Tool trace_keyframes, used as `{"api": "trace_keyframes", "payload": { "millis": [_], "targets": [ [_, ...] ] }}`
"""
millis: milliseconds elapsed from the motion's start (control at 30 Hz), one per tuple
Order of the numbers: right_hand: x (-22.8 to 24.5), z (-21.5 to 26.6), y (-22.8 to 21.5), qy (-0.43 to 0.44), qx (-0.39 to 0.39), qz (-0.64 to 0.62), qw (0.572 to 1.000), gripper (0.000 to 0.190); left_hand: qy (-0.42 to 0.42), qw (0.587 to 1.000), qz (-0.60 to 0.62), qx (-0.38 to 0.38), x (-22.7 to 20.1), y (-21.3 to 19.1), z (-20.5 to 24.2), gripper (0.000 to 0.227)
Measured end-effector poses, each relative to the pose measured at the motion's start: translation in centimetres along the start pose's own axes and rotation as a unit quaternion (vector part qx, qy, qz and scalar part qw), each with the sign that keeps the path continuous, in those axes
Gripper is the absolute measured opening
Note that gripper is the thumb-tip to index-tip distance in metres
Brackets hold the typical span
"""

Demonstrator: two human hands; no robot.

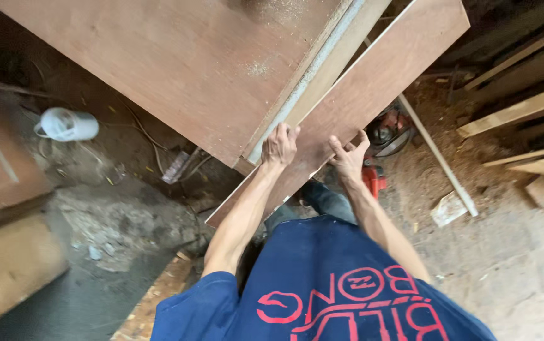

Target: The person uses a circular saw to cut a wooden plank, then sands the edges with an angle grinder. They apply glue to the plank's edge and attach it to a larger wooden board, pressing the pieces together to form a joint.

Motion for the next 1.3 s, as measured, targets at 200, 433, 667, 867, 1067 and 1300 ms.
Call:
{"api": "trace_keyframes", "payload": {
  "millis": [200,433,667,867,1067,1300],
  "targets": [
    [2.8,-7.2,-0.2,-0.207,-0.112,0.023,0.972,0.086,0.046,0.994,0.1,-0.023,-2.4,-0.3,-2.4,0.037],
    [2.2,-20.0,3.9,-0.073,-0.187,0.306,0.931,0.072,-0.114,0.977,-0.03,-0.179,3.8,-3.7,5.0,0.046],
    [-3.3,-18.9,5.0,-0.077,-0.176,0.285,0.939,0.037,-0.457,0.857,0.083,-0.223,16.2,-3.6,17.0,0.062],
    [-2.2,-17.1,4.0,-0.142,-0.154,0.305,0.929,0.051,-0.438,0.816,0.248,-0.283,17.6,0.5,17.6,0.056],
    [-0.6,-16.8,5.0,-0.124,-0.14,0.372,0.909,0.062,-0.469,0.815,0.205,-0.272,16.3,-0.7,16.9,0.055],
    [0.6,-16.8,5.4,-0.136,-0.125,0.367,0.912,0.056,-0.459,0.827,0.188,-0.266,17.5,0.2,17.3,0.056]
  ]
}}
Point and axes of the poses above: each hand's wrist, its own z-axis away from the middle knuckle, its own y-axis out of the palm, x = y × z, the point moved 3 cm from there along -z, towards the middle knuckle, and after that the axes turned 10 degrees about z, right-handed, at the moved point
